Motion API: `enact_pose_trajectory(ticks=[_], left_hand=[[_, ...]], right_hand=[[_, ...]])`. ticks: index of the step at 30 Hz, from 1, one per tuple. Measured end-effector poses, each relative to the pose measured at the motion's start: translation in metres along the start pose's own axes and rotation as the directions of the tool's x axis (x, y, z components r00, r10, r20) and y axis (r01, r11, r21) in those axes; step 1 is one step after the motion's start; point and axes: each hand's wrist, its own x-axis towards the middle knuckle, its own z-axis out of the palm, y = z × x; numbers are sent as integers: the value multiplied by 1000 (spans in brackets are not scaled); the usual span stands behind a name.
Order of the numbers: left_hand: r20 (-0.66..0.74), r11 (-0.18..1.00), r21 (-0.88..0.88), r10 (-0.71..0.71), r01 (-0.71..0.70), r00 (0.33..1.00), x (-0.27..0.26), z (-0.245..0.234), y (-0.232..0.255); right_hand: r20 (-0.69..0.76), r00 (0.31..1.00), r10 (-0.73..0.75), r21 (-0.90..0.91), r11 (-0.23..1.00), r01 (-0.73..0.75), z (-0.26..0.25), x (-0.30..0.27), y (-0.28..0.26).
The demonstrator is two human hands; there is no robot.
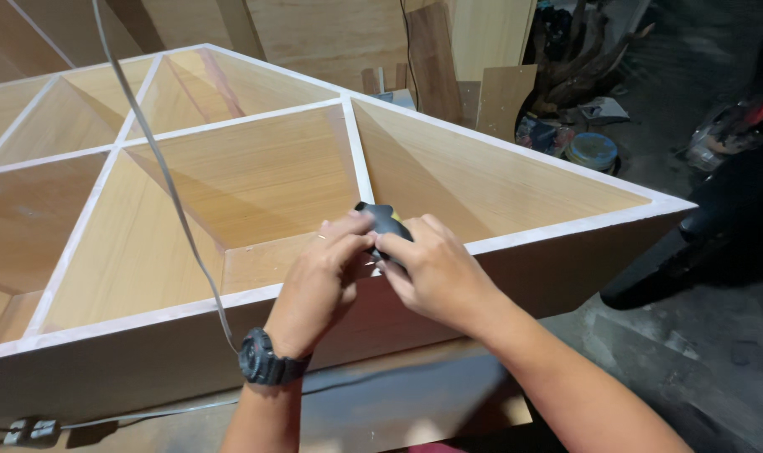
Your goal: The person sands the inner corners and edges of a wooden shelf unit using a piece of sandpaper.
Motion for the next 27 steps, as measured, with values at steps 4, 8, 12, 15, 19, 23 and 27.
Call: enact_pose_trajectory(ticks=[4,8,12,15,19,23,27], left_hand=[[69,999,-1,-51,51,996,-3,-8,11],[85,996,76,-42,36,995,-2,-7,16],[136,994,86,-80,69,988,10,-11,4],[121,1000,13,0,-2,993,6,-14,15],[16,992,75,98,-99,995,-6,-6,32],[79,999,28,14,-16,997,8,-8,6],[30,989,40,138,-140,990,7,-13,19]], right_hand=[[-82,996,-46,-130,991,35,-7,-7,-12],[-97,995,-32,-162,987,16,-7,-14,-21],[-187,982,-18,-131,991,-6,12,-5,-15],[-174,985,-20,-83,997,6,-15,-10,-33],[-185,982,-39,-110,994,19,-23,-21,-42],[-225,973,-45,-100,995,23,-7,-5,-30],[-154,987,-43,-70,997,33,-24,-15,-36]])
